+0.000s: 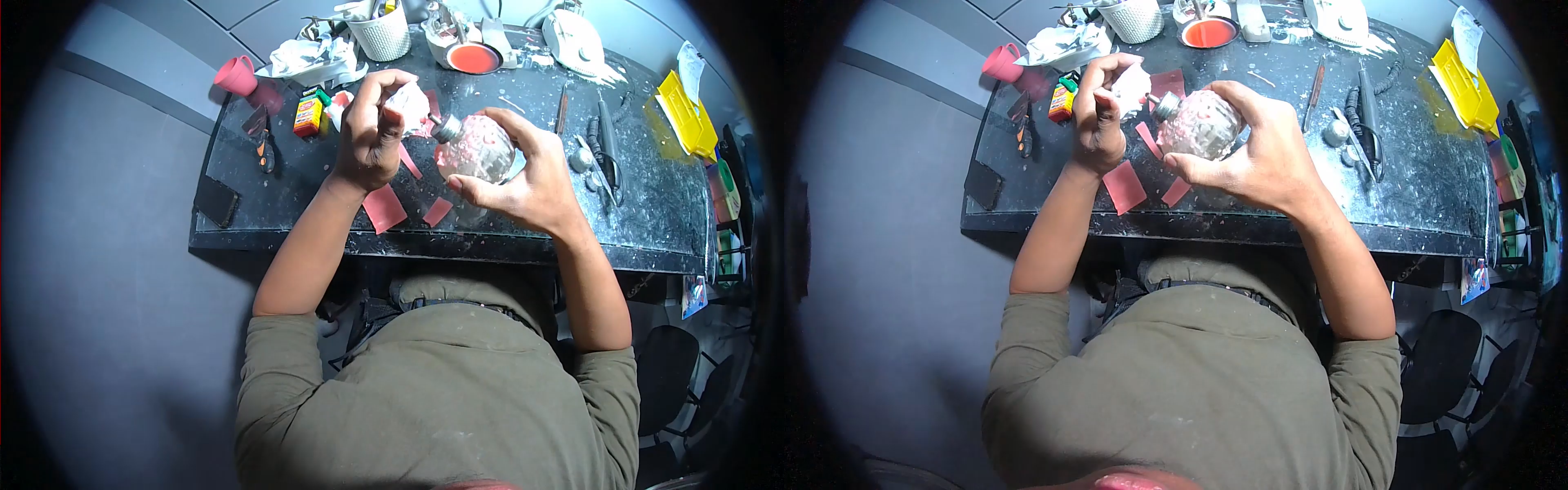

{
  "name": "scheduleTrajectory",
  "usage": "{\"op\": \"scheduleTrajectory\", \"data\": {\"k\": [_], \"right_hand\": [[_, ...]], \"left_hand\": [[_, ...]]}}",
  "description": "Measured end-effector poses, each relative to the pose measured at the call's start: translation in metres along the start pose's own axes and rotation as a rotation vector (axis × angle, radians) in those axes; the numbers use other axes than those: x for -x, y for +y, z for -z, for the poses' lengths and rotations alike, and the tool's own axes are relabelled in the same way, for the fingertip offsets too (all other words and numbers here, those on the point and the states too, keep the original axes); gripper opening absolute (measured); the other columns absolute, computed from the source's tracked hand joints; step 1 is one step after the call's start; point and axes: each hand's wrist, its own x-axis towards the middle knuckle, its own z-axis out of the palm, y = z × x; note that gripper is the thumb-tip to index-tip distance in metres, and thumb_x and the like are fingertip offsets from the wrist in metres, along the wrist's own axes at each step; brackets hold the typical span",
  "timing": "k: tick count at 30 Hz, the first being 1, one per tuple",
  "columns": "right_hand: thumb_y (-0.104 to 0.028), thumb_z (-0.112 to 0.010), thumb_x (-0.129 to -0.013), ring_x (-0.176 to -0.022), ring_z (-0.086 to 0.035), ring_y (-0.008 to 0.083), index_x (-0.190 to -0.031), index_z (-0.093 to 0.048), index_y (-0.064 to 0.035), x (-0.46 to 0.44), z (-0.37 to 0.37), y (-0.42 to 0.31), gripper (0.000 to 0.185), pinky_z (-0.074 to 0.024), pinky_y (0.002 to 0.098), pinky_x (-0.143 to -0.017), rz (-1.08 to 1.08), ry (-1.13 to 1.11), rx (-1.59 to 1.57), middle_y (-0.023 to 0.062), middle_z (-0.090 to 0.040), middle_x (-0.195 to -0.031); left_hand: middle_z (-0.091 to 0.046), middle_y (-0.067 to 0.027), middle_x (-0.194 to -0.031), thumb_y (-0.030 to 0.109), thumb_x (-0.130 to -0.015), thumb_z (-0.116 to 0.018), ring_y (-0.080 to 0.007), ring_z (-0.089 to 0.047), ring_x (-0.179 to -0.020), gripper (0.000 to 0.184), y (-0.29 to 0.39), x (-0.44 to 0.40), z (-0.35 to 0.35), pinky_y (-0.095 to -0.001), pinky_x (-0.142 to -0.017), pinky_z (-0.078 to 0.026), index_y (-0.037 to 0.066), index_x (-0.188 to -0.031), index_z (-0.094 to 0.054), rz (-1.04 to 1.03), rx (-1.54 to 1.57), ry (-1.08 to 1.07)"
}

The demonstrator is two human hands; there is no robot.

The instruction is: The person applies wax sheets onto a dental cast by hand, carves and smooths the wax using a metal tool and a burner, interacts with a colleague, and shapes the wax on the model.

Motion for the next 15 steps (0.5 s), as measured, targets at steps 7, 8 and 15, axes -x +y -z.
{"op": "scheduleTrajectory", "data": {"k": [7,8,15], "right_hand": [[-0.038,-0.095,-0.063,-0.085,-0.074,0.0231,-0.112,-0.067,0.0072,0.0007,0.0025,-0.0047,0.072,-0.0579,0.0342,-0.080,-0.042,-0.083,-0.073,0.0192,-0.073,-0.092],[-0.039,-0.095,-0.063,-0.086,-0.074,0.0233,-0.112,-0.067,0.0070,0.0004,0.0026,-0.0035,0.072,-0.0579,0.0345,-0.080,-0.042,-0.078,-0.054,0.0193,-0.073,-0.093],[-0.039,-0.095,-0.064,-0.087,-0.074,0.0227,-0.113,-0.067,0.0055,0.0000,0.0032,0.0009,0.071,-0.0578,0.0348,-0.081,-0.076,-0.014,-0.047,0.0183,-0.074,-0.095]], "left_hand": [[-0.065,-0.0094,-0.100,0.072,-0.099,-0.046,-0.0158,-0.063,-0.089,0.080,-0.0024,-0.0025,-0.0015,-0.0297,-0.081,-0.051,-0.003,-0.126,-0.055,-0.031,-0.007,0.053],[-0.065,-0.0094,-0.100,0.072,-0.099,-0.046,-0.0158,-0.063,-0.089,0.080,-0.0024,-0.0024,-0.0012,-0.0297,-0.081,-0.051,-0.003,-0.126,-0.055,-0.031,-0.007,0.053],[-0.065,-0.0114,-0.102,0.071,-0.099,-0.046,-0.0179,-0.065,-0.091,0.079,-0.0003,-0.0038,-0.0001,-0.0311,-0.081,-0.052,-0.003,-0.124,-0.057,-0.078,-0.064,0.044]]}}
